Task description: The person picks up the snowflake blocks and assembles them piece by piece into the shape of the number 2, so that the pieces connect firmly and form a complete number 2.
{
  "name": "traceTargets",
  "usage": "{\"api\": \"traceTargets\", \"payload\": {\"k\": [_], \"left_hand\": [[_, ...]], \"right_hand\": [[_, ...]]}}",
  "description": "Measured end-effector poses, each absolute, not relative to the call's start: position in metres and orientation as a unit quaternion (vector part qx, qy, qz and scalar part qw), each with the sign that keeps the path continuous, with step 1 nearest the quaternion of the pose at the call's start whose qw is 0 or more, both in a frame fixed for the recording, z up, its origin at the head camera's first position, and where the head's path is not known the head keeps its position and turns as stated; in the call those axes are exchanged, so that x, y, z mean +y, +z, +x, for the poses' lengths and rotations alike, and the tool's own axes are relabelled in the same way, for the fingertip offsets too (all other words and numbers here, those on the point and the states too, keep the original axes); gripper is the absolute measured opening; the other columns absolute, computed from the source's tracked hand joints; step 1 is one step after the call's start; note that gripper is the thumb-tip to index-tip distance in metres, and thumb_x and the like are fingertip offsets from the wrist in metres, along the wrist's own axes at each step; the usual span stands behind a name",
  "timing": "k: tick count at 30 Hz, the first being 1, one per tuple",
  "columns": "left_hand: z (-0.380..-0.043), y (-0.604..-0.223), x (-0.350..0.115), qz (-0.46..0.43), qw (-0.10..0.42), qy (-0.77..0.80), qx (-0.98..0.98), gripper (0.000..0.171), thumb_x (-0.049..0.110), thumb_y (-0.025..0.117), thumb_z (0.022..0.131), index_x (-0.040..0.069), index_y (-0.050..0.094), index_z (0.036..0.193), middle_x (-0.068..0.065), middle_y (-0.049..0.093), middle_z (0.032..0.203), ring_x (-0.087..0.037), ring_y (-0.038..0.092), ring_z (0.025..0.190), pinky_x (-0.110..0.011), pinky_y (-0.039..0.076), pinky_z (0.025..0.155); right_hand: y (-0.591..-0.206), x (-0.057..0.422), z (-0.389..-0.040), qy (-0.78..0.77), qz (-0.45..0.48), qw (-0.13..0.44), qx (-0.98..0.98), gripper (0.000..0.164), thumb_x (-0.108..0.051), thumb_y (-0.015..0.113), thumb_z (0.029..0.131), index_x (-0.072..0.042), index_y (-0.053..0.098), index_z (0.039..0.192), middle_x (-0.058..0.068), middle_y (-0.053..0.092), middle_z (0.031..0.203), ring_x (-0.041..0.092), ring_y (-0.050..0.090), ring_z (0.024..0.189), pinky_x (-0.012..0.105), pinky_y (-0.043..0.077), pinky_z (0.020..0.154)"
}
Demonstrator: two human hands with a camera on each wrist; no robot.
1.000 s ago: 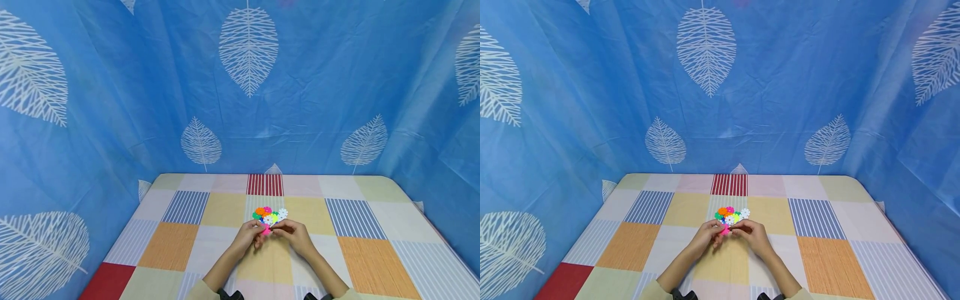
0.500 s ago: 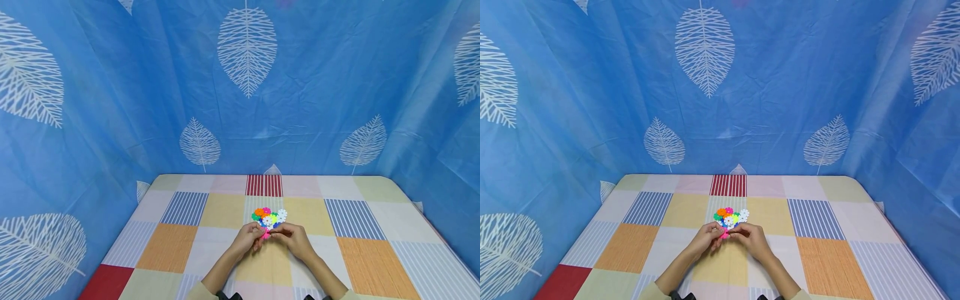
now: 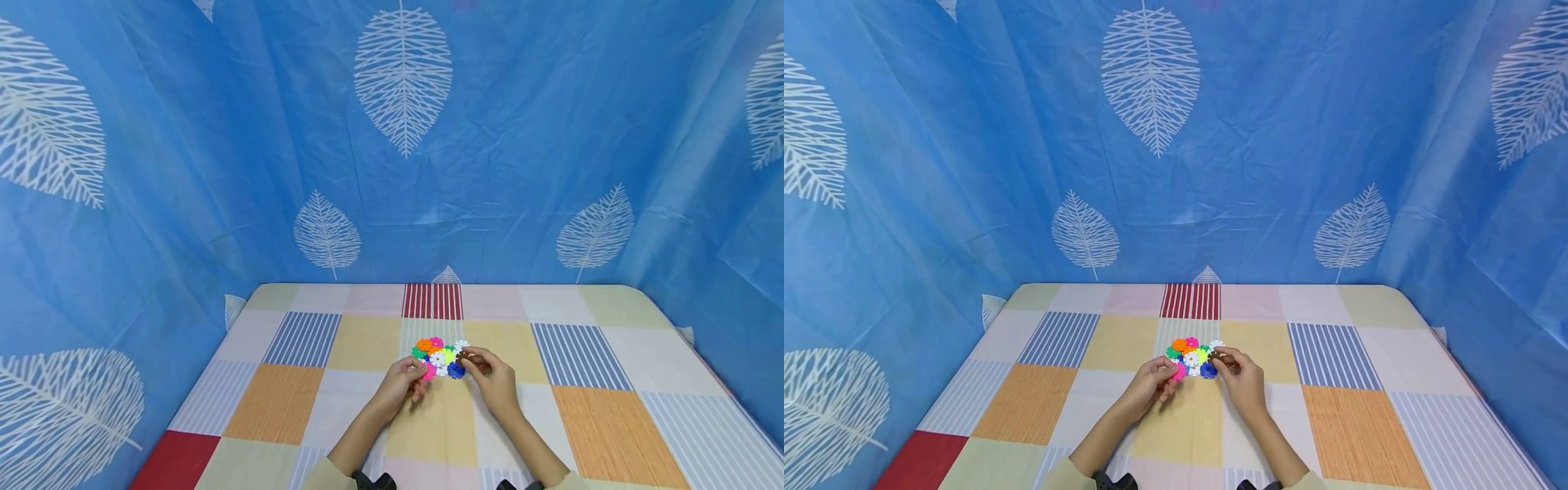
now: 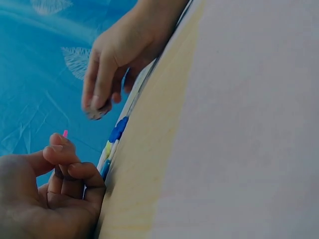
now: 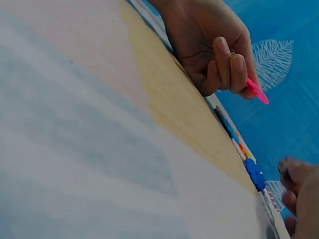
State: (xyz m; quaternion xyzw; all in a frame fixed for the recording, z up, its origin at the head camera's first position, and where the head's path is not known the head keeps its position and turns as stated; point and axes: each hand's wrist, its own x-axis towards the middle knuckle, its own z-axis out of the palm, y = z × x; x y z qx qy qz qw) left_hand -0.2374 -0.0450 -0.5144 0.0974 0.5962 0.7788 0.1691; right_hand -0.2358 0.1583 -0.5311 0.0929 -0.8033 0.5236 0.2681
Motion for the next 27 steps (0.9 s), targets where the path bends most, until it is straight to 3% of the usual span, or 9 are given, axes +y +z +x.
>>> {"api": "traceTargets", "payload": {"k": [5,9,14,18,23,27], "left_hand": [[-0.2381,-0.5159,-0.0458,0.102,0.158,0.777,0.601,0.007,0.006,0.051,0.093,0.002,0.050,0.087,0.000,0.051,0.055,-0.006,0.039,0.041,-0.015,0.035,0.041],[-0.2374,-0.5176,-0.0450,0.111,0.144,0.767,0.615,0.007,0.007,0.051,0.093,0.001,0.051,0.089,-0.001,0.051,0.056,-0.007,0.039,0.041,-0.015,0.034,0.040],[-0.2375,-0.5185,-0.0436,0.115,0.142,0.759,0.625,0.008,0.008,0.051,0.093,0.001,0.050,0.088,-0.001,0.052,0.056,-0.006,0.040,0.040,-0.015,0.034,0.038],[-0.2368,-0.5168,-0.0432,0.113,0.141,0.758,0.627,0.008,0.008,0.052,0.092,0.001,0.050,0.088,-0.002,0.052,0.057,-0.006,0.040,0.040,-0.014,0.034,0.037],[-0.2374,-0.5171,-0.0427,0.114,0.143,0.754,0.631,0.011,0.009,0.053,0.092,-0.001,0.051,0.090,-0.002,0.052,0.057,-0.006,0.040,0.040,-0.014,0.034,0.037],[-0.2371,-0.5178,-0.0425,0.116,0.145,0.747,0.638,0.013,0.008,0.052,0.093,-0.004,0.050,0.092,-0.002,0.051,0.056,-0.006,0.040,0.040,-0.014,0.034,0.037]], "right_hand": [[-0.5321,0.1655,-0.2402,0.450,-0.002,0.295,-0.843,0.019,-0.005,0.076,0.074,-0.008,0.071,0.092,0.001,0.066,0.072,0.017,0.056,0.067,0.026,0.043,0.061],[-0.5336,0.1680,-0.2413,0.410,-0.008,0.294,-0.863,0.018,-0.006,0.076,0.074,-0.004,0.071,0.091,0.006,0.066,0.074,0.022,0.050,0.069,0.033,0.037,0.063],[-0.5353,0.1661,-0.2411,0.350,0.062,0.324,-0.877,0.026,-0.014,0.079,0.071,-0.006,0.072,0.094,0.012,0.062,0.091,0.028,0.046,0.083,0.038,0.033,0.071],[-0.5362,0.1636,-0.2393,0.302,0.151,0.302,-0.891,0.032,-0.027,0.082,0.067,-0.013,0.073,0.094,0.009,0.057,0.101,0.026,0.043,0.089,0.039,0.032,0.071],[-0.5365,0.1621,-0.2383,0.312,0.181,0.296,-0.884,0.031,-0.023,0.084,0.064,-0.015,0.071,0.091,0.006,0.057,0.099,0.023,0.043,0.089,0.038,0.034,0.074],[-0.5358,0.1596,-0.2379,0.361,0.202,0.280,-0.866,0.025,-0.013,0.081,0.068,-0.017,0.066,0.087,-0.005,0.062,0.087,0.011,0.048,0.081,0.028,0.039,0.072]]}}
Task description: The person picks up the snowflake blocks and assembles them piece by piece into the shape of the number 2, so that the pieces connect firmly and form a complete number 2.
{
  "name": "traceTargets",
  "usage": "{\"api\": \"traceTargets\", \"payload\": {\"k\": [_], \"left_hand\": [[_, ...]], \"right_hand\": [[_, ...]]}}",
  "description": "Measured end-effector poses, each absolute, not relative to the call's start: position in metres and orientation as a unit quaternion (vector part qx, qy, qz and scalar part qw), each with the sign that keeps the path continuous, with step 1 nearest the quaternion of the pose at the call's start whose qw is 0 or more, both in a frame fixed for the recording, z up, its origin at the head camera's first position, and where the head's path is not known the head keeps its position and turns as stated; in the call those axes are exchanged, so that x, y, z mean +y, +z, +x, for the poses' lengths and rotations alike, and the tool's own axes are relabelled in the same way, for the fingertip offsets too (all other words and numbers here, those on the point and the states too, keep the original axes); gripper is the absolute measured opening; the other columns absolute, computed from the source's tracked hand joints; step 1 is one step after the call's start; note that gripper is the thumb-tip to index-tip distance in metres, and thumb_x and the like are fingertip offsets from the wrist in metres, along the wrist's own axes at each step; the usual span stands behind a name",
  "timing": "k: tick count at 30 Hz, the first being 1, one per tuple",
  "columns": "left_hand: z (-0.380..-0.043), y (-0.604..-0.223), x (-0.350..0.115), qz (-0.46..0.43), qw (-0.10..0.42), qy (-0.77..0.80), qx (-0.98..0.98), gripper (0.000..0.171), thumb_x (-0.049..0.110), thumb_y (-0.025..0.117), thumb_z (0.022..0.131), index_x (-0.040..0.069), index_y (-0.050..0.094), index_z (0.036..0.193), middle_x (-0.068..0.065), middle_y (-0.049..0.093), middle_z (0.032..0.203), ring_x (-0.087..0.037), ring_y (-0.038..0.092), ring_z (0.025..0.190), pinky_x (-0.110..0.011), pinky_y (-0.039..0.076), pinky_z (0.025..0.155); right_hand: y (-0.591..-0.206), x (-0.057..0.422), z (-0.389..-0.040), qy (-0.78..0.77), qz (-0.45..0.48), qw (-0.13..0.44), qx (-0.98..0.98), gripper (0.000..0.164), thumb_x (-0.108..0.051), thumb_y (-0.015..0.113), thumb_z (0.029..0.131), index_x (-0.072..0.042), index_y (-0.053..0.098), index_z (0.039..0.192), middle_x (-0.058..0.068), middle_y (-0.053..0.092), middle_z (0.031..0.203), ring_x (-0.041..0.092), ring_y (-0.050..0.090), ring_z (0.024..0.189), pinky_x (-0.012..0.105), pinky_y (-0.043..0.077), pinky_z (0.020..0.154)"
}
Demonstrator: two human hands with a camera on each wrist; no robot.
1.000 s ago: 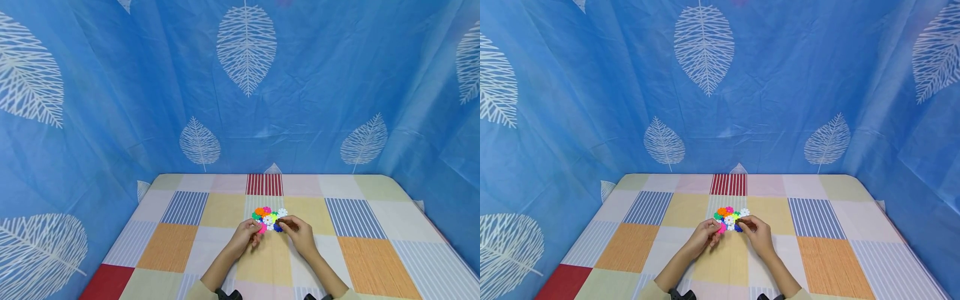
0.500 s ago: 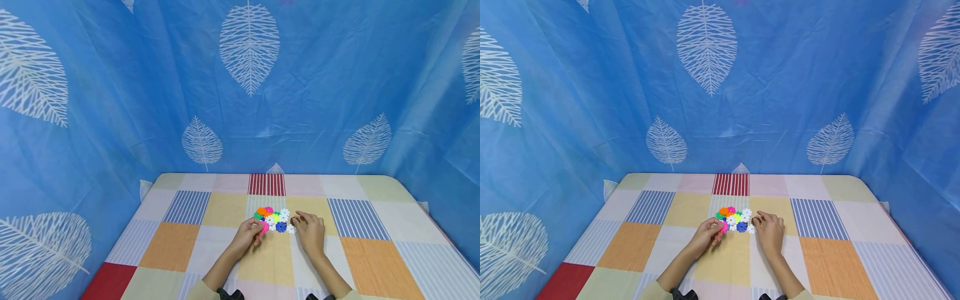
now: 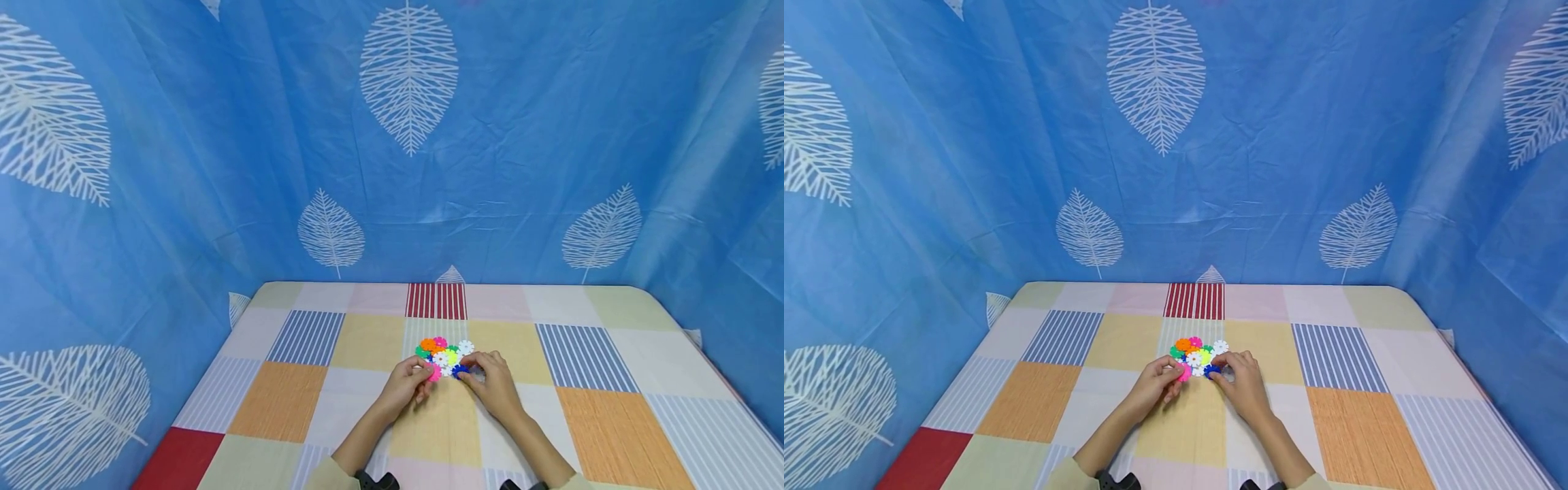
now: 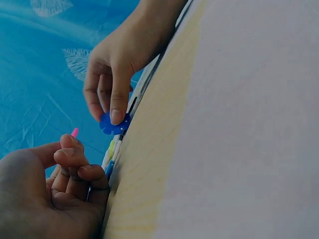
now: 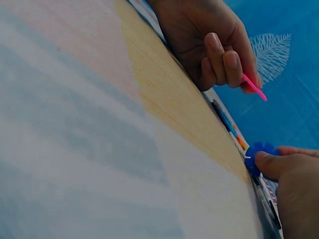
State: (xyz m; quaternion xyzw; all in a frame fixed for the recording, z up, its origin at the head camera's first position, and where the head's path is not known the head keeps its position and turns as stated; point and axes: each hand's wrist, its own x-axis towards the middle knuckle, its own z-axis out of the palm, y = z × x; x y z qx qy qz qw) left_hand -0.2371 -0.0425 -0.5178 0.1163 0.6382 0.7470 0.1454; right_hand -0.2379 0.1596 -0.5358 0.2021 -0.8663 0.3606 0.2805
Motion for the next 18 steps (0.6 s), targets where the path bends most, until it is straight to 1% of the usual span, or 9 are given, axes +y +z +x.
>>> {"api": "traceTargets", "payload": {"k": [3,6,8,12,15,18], "left_hand": [[-0.236,-0.516,-0.042,0.118,0.147,0.741,0.645,0.012,0.006,0.051,0.093,-0.006,0.050,0.092,-0.002,0.051,0.056,-0.007,0.039,0.040,-0.015,0.033,0.038],[-0.231,-0.507,-0.042,0.121,0.148,0.734,0.652,0.011,0.004,0.050,0.093,-0.007,0.049,0.090,-0.004,0.050,0.055,-0.007,0.039,0.041,-0.015,0.033,0.039],[-0.227,-0.499,-0.042,0.125,0.144,0.733,0.652,0.010,0.002,0.049,0.093,-0.007,0.049,0.089,-0.003,0.050,0.055,-0.007,0.039,0.041,-0.015,0.033,0.039],[-0.222,-0.487,-0.043,0.125,0.147,0.730,0.655,0.010,0.001,0.048,0.093,-0.008,0.049,0.089,-0.003,0.050,0.055,-0.006,0.039,0.041,-0.015,0.033,0.039],[-0.225,-0.493,-0.043,0.125,0.151,0.730,0.655,0.011,0.002,0.049,0.093,-0.009,0.048,0.090,-0.004,0.050,0.055,-0.007,0.039,0.040,-0.015,0.034,0.039],[-0.231,-0.505,-0.043,0.128,0.152,0.731,0.653,0.012,0.004,0.050,0.093,-0.008,0.049,0.090,-0.004,0.049,0.054,-0.007,0.038,0.040,-0.015,0.033,0.038]], "right_hand": [[-0.534,0.157,-0.236,0.408,0.229,0.260,-0.845,0.024,-0.007,0.078,0.071,-0.017,0.063,0.087,-0.011,0.062,0.079,0.003,0.052,0.071,0.020,0.045,0.061],[-0.532,0.154,-0.233,0.459,0.246,0.243,-0.818,0.025,-0.002,0.075,0.073,-0.015,0.061,0.090,-0.008,0.064,0.078,0.003,0.057,0.067,0.019,0.049,0.055],[-0.531,0.152,-0.232,0.485,0.247,0.237,-0.805,0.027,0.000,0.075,0.073,-0.014,0.062,0.092,-0.006,0.066,0.079,0.005,0.061,0.067,0.020,0.052,0.056],[-0.514,0.145,-0.223,0.499,0.251,0.232,-0.797,0.027,0.007,0.073,0.071,-0.006,0.064,0.094,0.003,0.068,0.078,0.014,0.065,0.067,0.026,0.054,0.058],[-0.502,0.141,-0.216,0.495,0.256,0.231,-0.798,0.025,0.010,0.072,0.070,-0.001,0.066,0.091,0.009,0.069,0.077,0.021,0.066,0.067,0.031,0.055,0.060],[-0.507,0.141,-0.219,0.495,0.259,0.231,-0.797,0.022,0.010,0.072,0.070,-0.002,0.067,0.088,0.008,0.069,0.078,0.022,0.065,0.066,0.030,0.055,0.060]]}}
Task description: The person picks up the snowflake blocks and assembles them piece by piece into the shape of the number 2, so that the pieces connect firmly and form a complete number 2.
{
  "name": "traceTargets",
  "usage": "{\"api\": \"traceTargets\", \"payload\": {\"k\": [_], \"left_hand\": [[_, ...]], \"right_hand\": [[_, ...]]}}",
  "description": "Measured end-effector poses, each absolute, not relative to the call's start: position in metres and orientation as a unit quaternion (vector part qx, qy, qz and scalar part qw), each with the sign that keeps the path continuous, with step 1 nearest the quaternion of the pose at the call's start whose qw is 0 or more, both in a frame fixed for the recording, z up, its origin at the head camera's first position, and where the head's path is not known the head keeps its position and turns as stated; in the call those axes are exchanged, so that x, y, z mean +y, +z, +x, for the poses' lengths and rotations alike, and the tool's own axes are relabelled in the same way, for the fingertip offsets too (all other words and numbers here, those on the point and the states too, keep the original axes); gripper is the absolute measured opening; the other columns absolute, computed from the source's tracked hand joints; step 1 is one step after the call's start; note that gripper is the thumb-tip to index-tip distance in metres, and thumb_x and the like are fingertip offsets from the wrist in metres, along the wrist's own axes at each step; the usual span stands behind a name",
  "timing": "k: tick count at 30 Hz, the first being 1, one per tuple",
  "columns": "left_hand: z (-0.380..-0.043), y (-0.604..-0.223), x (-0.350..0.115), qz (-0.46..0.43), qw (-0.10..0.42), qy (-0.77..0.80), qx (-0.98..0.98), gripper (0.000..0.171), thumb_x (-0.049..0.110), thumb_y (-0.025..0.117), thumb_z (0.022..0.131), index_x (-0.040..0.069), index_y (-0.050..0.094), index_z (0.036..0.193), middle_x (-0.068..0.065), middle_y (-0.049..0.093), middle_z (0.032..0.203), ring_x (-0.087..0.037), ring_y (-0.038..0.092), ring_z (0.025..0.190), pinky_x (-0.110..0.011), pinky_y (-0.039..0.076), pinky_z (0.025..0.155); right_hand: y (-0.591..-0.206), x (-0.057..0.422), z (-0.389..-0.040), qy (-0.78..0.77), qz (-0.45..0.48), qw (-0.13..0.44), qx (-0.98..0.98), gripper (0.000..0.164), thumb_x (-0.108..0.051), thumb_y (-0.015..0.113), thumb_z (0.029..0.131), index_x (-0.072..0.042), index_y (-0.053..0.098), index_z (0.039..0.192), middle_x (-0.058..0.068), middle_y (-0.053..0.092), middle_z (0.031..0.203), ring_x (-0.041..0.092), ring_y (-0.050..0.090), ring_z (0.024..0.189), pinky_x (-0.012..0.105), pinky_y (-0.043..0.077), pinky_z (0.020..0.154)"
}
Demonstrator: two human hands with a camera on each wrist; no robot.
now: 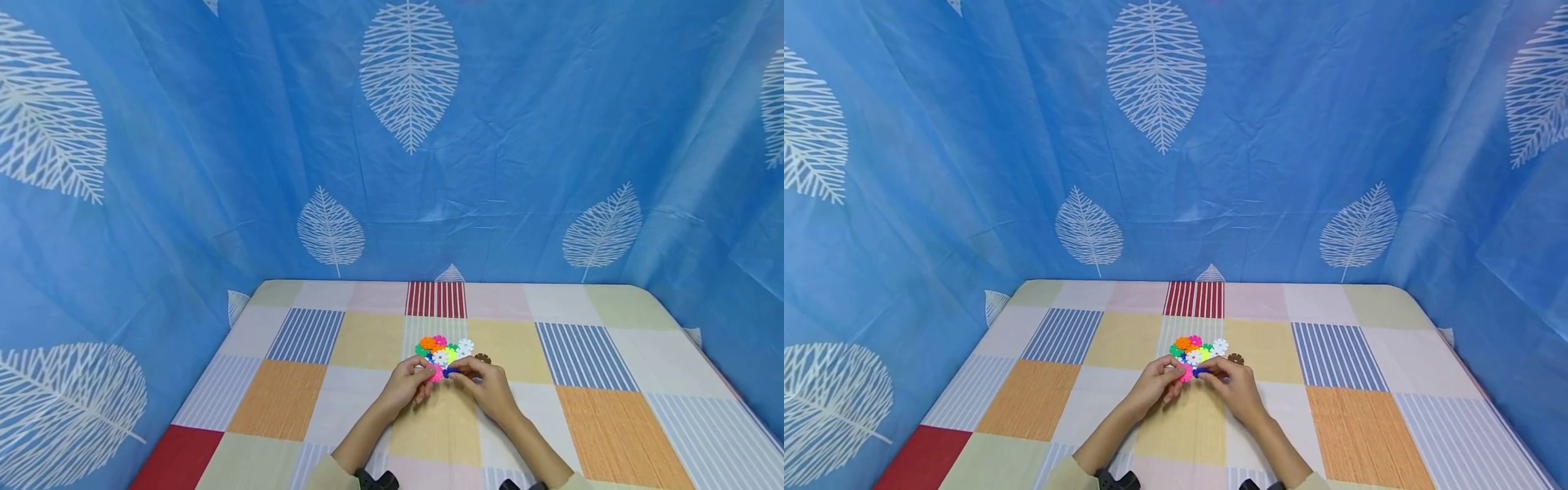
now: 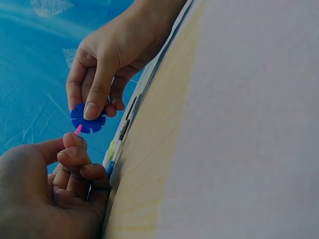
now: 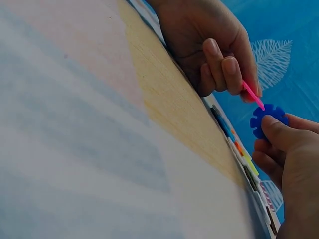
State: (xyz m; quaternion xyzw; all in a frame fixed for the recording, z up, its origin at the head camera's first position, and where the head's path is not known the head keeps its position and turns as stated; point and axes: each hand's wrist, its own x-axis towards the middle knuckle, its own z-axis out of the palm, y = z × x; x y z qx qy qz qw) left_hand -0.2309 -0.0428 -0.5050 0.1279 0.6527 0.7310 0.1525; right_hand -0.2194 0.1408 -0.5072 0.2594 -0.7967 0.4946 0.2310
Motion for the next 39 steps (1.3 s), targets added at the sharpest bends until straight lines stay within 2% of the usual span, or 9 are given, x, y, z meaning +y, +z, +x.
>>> {"api": "traceTargets", "payload": {"k": [6,10,18,22,26,32,39], "left_hand": [[-0.234,-0.515,-0.041,0.138,0.147,0.721,0.663,0.016,0.009,0.052,0.094,-0.006,0.048,0.088,-0.003,0.049,0.054,-0.007,0.037,0.039,-0.016,0.032,0.037],[-0.234,-0.516,-0.040,0.141,0.144,0.711,0.674,0.015,0.009,0.052,0.094,-0.002,0.047,0.086,-0.004,0.048,0.053,-0.008,0.037,0.039,-0.016,0.032,0.036],[-0.225,-0.498,-0.042,0.151,0.148,0.708,0.674,0.013,0.004,0.049,0.094,-0.004,0.046,0.085,-0.005,0.048,0.055,-0.008,0.037,0.040,-0.016,0.032,0.038],[-0.222,-0.493,-0.041,0.153,0.145,0.718,0.663,0.013,0.005,0.050,0.094,-0.002,0.046,0.083,-0.004,0.048,0.054,-0.007,0.037,0.040,-0.016,0.032,0.038],[-0.228,-0.504,-0.040,0.135,0.148,0.720,0.664,0.013,0.007,0.051,0.094,0.001,0.047,0.083,-0.003,0.050,0.054,-0.007,0.038,0.039,-0.016,0.033,0.037],[-0.234,-0.517,-0.039,0.116,0.146,0.732,0.656,0.011,0.008,0.052,0.093,0.000,0.048,0.086,-0.002,0.050,0.053,-0.007,0.039,0.040,-0.015,0.034,0.037],[-0.236,-0.517,-0.040,0.115,0.162,0.754,0.626,0.009,0.007,0.053,0.092,0.001,0.048,0.086,-0.001,0.051,0.055,-0.006,0.040,0.040,-0.014,0.034,0.037]], "right_hand": [[-0.527,0.146,-0.231,0.479,0.294,0.253,-0.788,0.023,0.005,0.075,0.069,-0.010,0.069,0.084,-0.001,0.069,0.078,0.013,0.064,0.065,0.017,0.051,0.060],[-0.529,0.147,-0.233,0.466,0.317,0.266,-0.782,0.021,0.003,0.077,0.068,-0.012,0.070,0.082,-0.005,0.069,0.077,0.008,0.063,0.065,0.014,0.048,0.060],[-0.528,0.146,-0.233,0.456,0.324,0.273,-0.783,0.022,0.003,0.077,0.067,-0.012,0.070,0.081,-0.006,0.068,0.077,0.006,0.061,0.065,0.013,0.047,0.058],[-0.529,0.147,-0.233,0.460,0.313,0.274,-0.784,0.021,0.002,0.077,0.068,-0.013,0.070,0.082,-0.006,0.068,0.077,0.007,0.061,0.066,0.014,0.047,0.059],[-0.532,0.146,-0.234,0.466,0.301,0.274,-0.786,0.023,0.004,0.076,0.068,-0.012,0.069,0.084,-0.004,0.068,0.075,0.008,0.060,0.063,0.014,0.046,0.057],[-0.537,0.146,-0.236,0.471,0.303,0.284,-0.778,0.028,0.010,0.076,0.065,-0.008,0.068,0.086,0.001,0.065,0.073,0.012,0.055,0.060,0.016,0.043,0.054],[-0.535,0.148,-0.237,0.436,0.299,0.301,-0.794,0.023,-0.002,0.076,0.071,-0.014,0.068,0.089,-0.010,0.060,0.075,0.005,0.047,0.066,0.015,0.037,0.056]]}}
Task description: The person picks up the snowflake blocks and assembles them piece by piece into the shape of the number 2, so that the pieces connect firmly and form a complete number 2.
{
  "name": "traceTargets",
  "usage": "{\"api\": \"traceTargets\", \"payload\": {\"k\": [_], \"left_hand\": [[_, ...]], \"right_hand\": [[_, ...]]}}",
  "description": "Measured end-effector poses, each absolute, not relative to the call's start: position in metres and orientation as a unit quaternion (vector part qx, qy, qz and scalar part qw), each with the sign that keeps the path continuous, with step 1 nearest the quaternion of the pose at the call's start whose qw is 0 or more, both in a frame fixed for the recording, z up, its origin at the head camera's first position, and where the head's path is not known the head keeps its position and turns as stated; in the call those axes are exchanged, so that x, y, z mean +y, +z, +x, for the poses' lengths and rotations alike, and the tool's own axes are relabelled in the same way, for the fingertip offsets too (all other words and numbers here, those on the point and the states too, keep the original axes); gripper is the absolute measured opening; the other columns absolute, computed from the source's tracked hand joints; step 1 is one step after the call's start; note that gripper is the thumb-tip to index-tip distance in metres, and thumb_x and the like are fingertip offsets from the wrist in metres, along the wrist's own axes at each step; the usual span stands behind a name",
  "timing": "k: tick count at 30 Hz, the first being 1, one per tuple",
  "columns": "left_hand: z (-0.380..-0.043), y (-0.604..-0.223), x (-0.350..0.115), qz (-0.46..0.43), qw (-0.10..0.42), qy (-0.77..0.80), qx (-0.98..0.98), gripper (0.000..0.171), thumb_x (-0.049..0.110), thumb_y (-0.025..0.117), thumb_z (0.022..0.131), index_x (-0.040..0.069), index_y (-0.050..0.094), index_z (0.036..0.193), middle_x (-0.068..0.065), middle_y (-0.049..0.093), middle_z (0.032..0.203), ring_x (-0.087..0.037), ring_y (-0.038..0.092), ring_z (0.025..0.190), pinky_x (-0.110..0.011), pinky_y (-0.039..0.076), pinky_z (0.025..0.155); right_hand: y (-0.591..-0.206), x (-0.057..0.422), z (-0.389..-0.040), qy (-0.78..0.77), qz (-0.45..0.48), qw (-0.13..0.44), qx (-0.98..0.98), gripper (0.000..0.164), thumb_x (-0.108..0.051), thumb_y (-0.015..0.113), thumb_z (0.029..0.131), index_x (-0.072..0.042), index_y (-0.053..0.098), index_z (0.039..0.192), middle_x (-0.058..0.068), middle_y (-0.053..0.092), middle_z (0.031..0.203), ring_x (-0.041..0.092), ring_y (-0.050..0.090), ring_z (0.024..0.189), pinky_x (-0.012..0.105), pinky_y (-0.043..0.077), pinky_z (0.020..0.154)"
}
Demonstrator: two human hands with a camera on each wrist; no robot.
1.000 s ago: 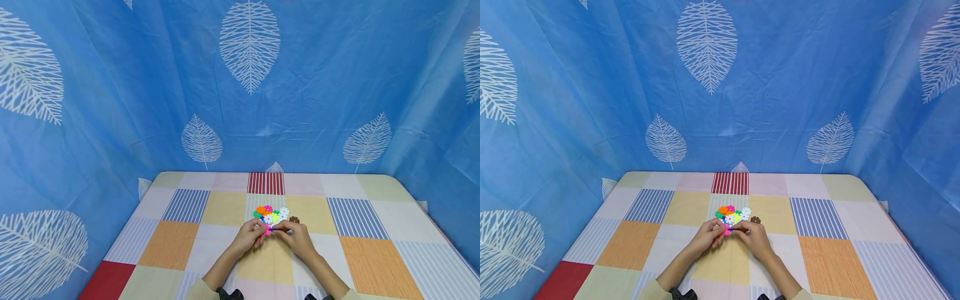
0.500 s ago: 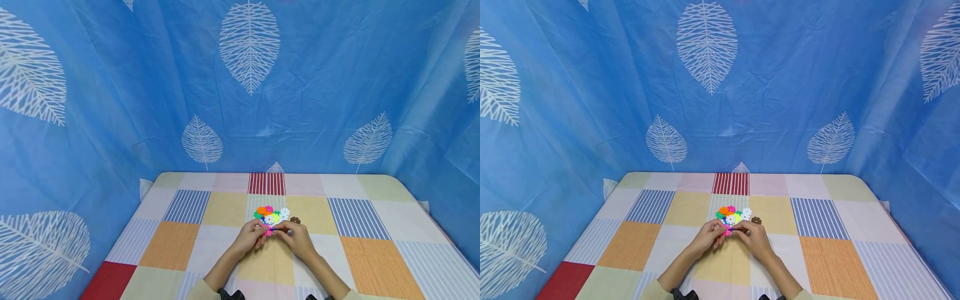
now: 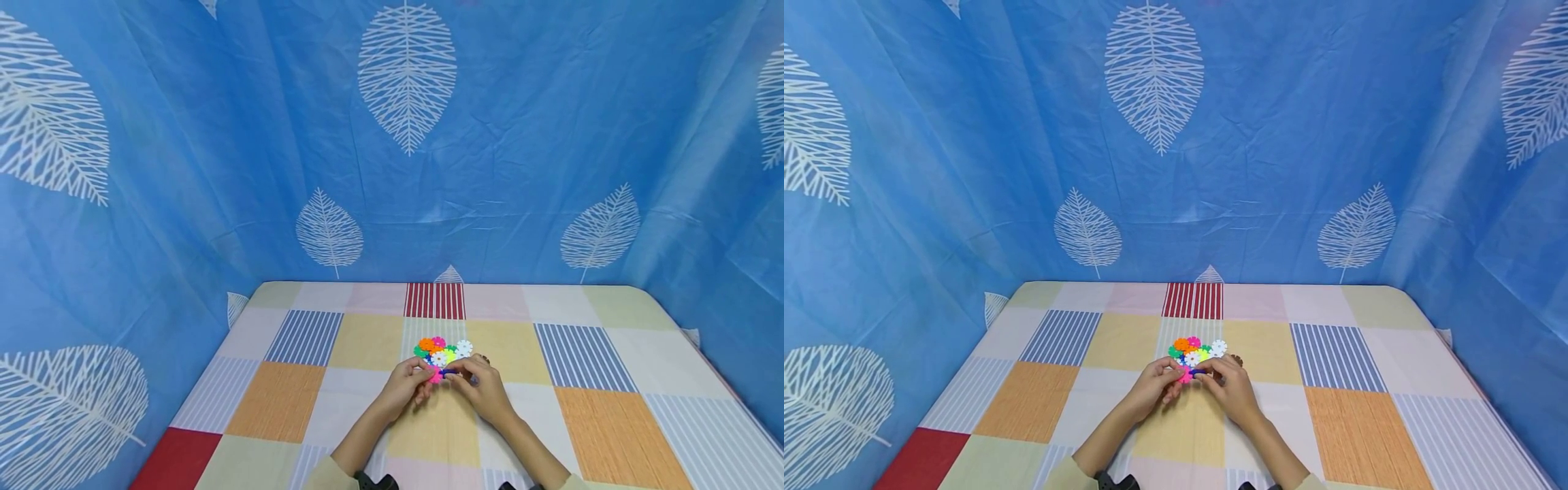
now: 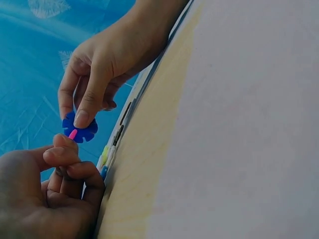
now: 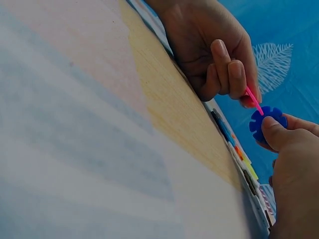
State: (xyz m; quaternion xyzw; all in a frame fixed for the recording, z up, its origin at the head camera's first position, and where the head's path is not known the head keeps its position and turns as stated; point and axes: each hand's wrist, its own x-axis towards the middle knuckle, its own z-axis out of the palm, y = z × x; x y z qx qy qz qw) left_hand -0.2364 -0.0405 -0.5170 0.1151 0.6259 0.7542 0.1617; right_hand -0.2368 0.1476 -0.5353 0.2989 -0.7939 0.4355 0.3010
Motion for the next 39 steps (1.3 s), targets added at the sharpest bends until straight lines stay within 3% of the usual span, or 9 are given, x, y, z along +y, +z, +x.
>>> {"api": "traceTargets", "payload": {"k": [6,12,22,29,34,39], "left_hand": [[-0.242,-0.519,-0.048,0.089,0.158,0.791,0.585,0.009,0.003,0.047,0.094,0.003,0.046,0.085,0.001,0.049,0.056,-0.004,0.038,0.041,-0.012,0.031,0.037],[-0.245,-0.519,-0.052,0.106,0.164,0.795,0.575,0.009,0.002,0.045,0.095,0.003,0.045,0.086,0.000,0.048,0.056,-0.005,0.036,0.041,-0.013,0.028,0.038],[-0.244,-0.523,-0.048,0.116,0.123,0.769,0.616,0.009,0.006,0.051,0.093,0.000,0.047,0.089,-0.002,0.048,0.057,-0.005,0.034,0.042,-0.012,0.027,0.037],[-0.241,-0.523,-0.046,0.126,0.119,0.755,0.632,0.010,0.008,0.051,0.094,-0.001,0.049,0.090,-0.001,0.049,0.058,-0.005,0.035,0.041,-0.013,0.029,0.037],[-0.242,-0.521,-0.047,0.128,0.111,0.754,0.635,0.011,0.008,0.051,0.093,-0.002,0.048,0.090,-0.001,0.049,0.058,-0.005,0.035,0.042,-0.013,0.029,0.037],[-0.243,-0.522,-0.048,0.118,0.102,0.756,0.636,0.008,0.007,0.050,0.093,-0.001,0.049,0.089,0.001,0.049,0.056,-0.004,0.035,0.041,-0.012,0.028,0.037]], "right_hand": [[-0.536,0.155,-0.238,0.442,0.227,0.322,-0.806,0.020,-0.001,0.074,0.074,-0.011,0.067,0.089,-0.009,0.054,0.073,0.006,0.041,0.065,0.015,0.035,0.052],[-0.536,0.157,-0.239,0.426,0.200,0.268,-0.841,0.018,-0.008,0.077,0.074,-0.013,0.071,0.091,-0.011,0.059,0.076,0.007,0.044,0.068,0.019,0.039,0.055],[-0.536,0.150,-0.249,0.316,0.190,0.292,-0.883,0.036,-0.024,0.081,0.070,-0.010,0.072,0.102,0.006,0.058,0.094,0.019,0.044,0.084,0.034,0.036,0.070],[-0.536,0.137,-0.258,0.278,0.182,0.268,-0.904,0.037,-0.033,0.078,0.073,-0.012,0.072,0.102,0.007,0.053,0.094,0.020,0.039,0.079,0.031,0.032,0.065],[-0.537,0.136,-0.260,0.301,0.185,0.287,-0.890,0.032,-0.027,0.082,0.068,-0.013,0.073,0.095,0.003,0.056,0.092,0.017,0.040,0.079,0.030,0.032,0.065],[-0.532,0.134,-0.256,0.405,0.157,0.275,-0.858,0.015,-0.018,0.079,0.073,-0.013,0.070,0.084,-0.006,0.061,0.078,0.010,0.041,0.069,0.024,0.036,0.059]]}}
